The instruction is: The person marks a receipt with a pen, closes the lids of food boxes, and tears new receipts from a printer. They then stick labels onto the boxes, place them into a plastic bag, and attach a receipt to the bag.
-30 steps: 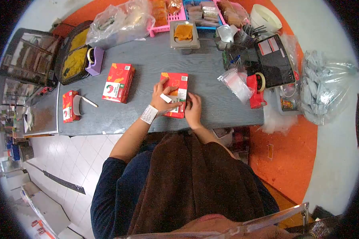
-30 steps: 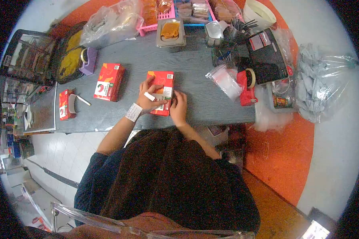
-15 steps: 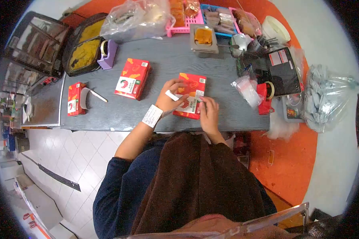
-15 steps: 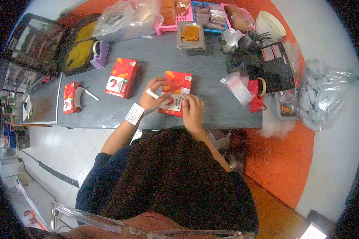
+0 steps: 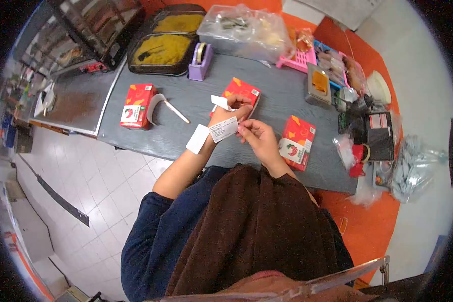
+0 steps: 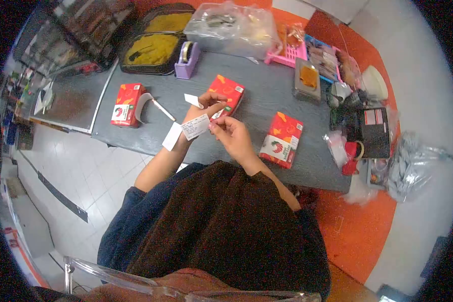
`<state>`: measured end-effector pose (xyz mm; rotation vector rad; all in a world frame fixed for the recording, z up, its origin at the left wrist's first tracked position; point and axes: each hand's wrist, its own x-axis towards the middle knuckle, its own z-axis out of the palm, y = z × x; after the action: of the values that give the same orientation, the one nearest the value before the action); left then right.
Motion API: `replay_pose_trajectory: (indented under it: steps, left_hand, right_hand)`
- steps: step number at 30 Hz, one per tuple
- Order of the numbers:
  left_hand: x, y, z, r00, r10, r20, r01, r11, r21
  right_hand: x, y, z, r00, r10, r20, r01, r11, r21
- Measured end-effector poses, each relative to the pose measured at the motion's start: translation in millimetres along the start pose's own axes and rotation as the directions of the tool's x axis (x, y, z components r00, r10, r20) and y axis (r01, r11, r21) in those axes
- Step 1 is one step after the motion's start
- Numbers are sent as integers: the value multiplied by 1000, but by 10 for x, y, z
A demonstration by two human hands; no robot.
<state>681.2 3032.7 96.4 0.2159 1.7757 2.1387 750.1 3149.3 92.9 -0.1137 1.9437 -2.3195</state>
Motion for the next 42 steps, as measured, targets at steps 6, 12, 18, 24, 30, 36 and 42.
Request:
replay_pose_trajectory:
  steps: [6,12,18,24,30,36,42]
  left_hand:
    - [98,-47,-487,998,25,64,-26,999,22]
    - [224,-64,-718,992,0,130,-1,1000,12]
    - [345,-89,-760,973,-43,225,46,999,-8]
    - [435,-132,-790,971,-51,235,62,997,-36]
    - [352,-197,-797,981,-48,189,59,997,-50]
    - [57,-121,-839,996,-83,34,85,996,-37]
    - [-228,-294,-933,977,-74,-202,83,996,35]
  right_hand:
    - [249,43,398,999,43,-17,-44,999,-13]
    - [369,66,619,993,66,-96,-64,998,28]
    - [400,68,685,981,72,-178,-63,997,52]
    - [475,113,683,981,43,-190,-35,998,43]
    - [401,87,659,987,105,-122,-87,986,142]
    - [395,77,639,986,161,34,-164,958,235]
    - [344,316,683,970,160,186,-181,978,107]
